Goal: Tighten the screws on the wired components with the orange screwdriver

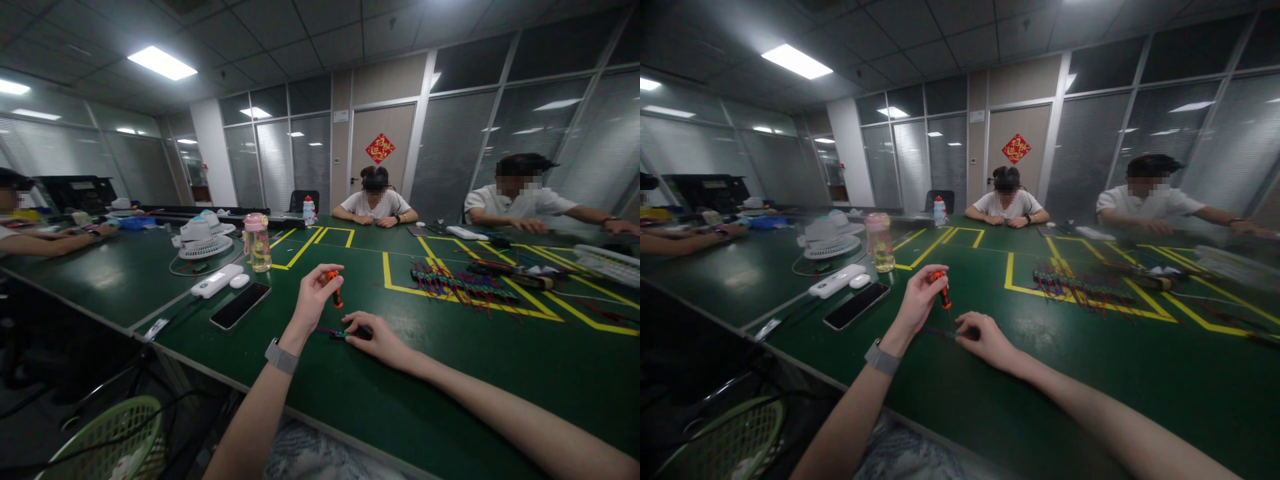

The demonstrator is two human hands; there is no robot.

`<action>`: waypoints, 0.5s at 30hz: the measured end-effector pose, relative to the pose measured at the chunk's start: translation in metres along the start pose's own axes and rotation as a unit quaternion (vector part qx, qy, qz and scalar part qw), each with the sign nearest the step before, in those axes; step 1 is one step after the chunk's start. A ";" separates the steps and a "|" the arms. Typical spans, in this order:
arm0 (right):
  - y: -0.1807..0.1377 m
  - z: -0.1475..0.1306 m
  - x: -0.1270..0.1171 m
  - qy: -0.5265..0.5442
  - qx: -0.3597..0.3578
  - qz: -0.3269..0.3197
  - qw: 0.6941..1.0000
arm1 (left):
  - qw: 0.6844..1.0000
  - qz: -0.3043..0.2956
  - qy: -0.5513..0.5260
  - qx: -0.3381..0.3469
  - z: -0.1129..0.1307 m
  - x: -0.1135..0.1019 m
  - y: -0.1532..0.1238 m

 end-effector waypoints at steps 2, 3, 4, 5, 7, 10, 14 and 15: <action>0.000 0.000 0.000 -0.002 0.000 0.002 1.000 | 1.000 -0.005 0.002 0.007 0.001 0.000 0.000; 0.000 0.000 0.000 -0.001 0.000 0.004 1.000 | 1.000 -0.017 -0.021 0.003 0.002 0.001 0.000; -0.001 0.001 0.000 -0.001 -0.002 0.006 1.000 | 0.998 -0.032 -0.049 -0.006 0.002 0.002 0.000; -0.001 0.001 0.000 0.000 -0.003 0.007 1.000 | 0.996 -0.044 -0.075 -0.017 0.003 0.003 0.000; -0.001 0.001 0.000 0.001 -0.004 0.008 1.000 | 0.994 -0.046 -0.091 -0.026 0.002 0.003 0.000; -0.001 0.000 0.000 0.002 -0.002 0.005 1.000 | 1.000 -0.010 -0.025 -0.005 -0.001 0.000 0.000; 0.000 -0.001 0.001 0.009 -0.003 0.002 1.000 | 1.000 -0.013 -0.010 0.019 -0.001 0.000 0.001; 0.000 -0.001 0.001 0.010 -0.003 0.003 1.000 | 0.999 -0.026 -0.036 0.011 -0.001 0.001 0.001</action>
Point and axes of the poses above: each hand's wrist, its own y-axis towards the middle knuckle, its own x-axis out of the palm, z = x × y, the point moved 1 cm from there along y, towards the middle knuckle, and after that the axes turned 5 degrees about -z, right-handed, at the moved point
